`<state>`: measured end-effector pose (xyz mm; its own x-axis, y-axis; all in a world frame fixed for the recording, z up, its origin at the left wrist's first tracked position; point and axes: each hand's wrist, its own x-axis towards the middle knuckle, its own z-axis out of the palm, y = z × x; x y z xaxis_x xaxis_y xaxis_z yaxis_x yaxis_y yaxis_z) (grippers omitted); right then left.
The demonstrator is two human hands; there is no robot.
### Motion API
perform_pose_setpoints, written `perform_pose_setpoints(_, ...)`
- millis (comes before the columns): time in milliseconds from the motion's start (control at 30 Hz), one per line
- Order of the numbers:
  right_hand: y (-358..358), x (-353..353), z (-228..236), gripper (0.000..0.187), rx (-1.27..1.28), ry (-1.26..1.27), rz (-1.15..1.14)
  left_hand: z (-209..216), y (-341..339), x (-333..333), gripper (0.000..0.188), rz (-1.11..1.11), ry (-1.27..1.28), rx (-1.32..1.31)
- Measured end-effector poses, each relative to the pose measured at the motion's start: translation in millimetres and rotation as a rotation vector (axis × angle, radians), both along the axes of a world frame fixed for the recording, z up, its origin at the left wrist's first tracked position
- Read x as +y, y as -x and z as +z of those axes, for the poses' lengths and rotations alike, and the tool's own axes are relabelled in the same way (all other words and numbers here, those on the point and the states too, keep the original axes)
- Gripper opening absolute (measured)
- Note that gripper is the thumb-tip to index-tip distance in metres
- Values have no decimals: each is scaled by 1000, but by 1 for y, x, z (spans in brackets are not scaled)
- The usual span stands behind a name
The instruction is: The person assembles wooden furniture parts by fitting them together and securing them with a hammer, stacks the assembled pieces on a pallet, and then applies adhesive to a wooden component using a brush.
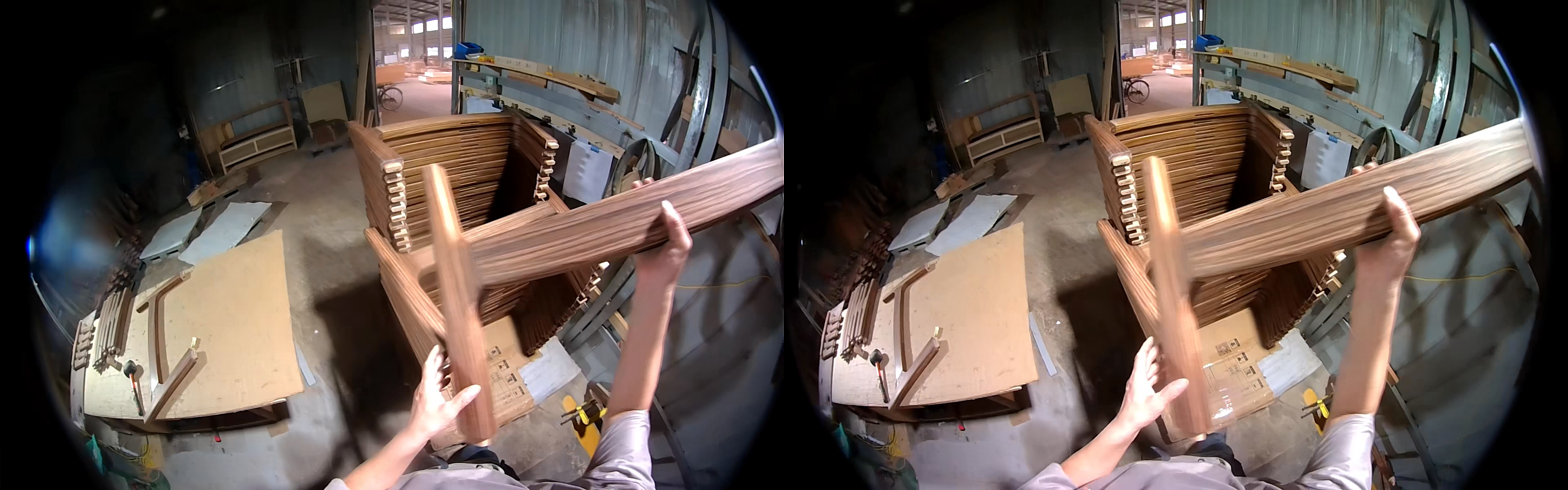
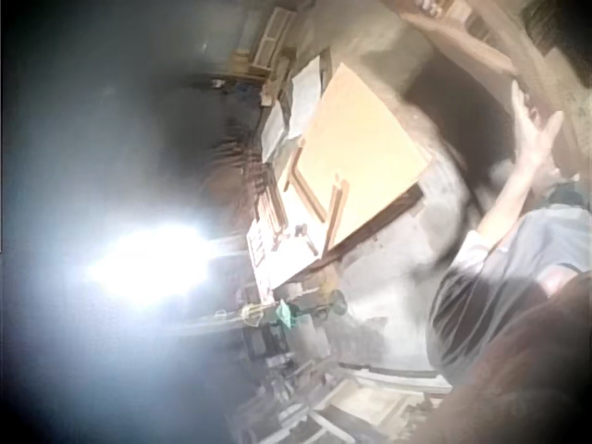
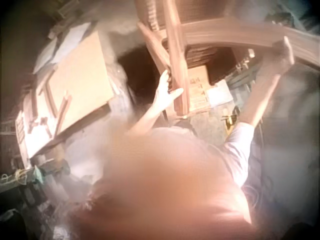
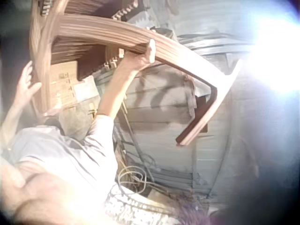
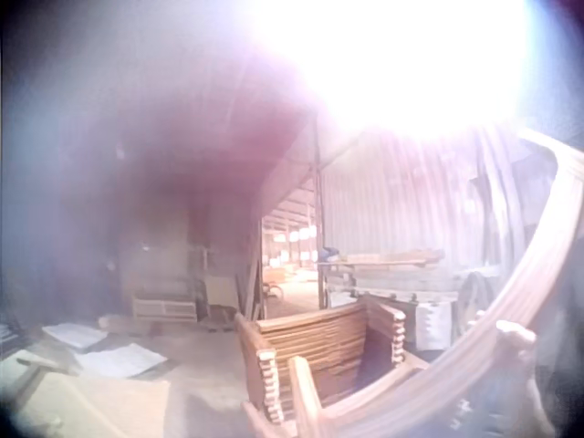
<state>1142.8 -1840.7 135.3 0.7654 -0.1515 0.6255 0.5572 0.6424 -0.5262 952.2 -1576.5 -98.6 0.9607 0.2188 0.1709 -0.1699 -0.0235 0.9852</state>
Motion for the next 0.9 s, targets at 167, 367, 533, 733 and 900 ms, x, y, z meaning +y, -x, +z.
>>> perform_pose_setpoints(167,-44,34,-68,42,315,-242,122,-6,-20,-12,97,390,-224,33)
perform_pose_setpoints(367,-132,9,-179,39,843,-77,163,-36,-40,-23,93,426,-166,114)
perform_pose_setpoints(533,-177,42,-240,52,1065,2,194,-50,-52,-29,88,581,-253,228)
perform_pose_setpoints(733,-213,66,-246,57,1124,14,263,-32,-85,-17,84,612,-407,327)
perform_pose_setpoints(900,-256,97,-274,55,1101,61,363,-39,-114,2,82,672,-425,359)
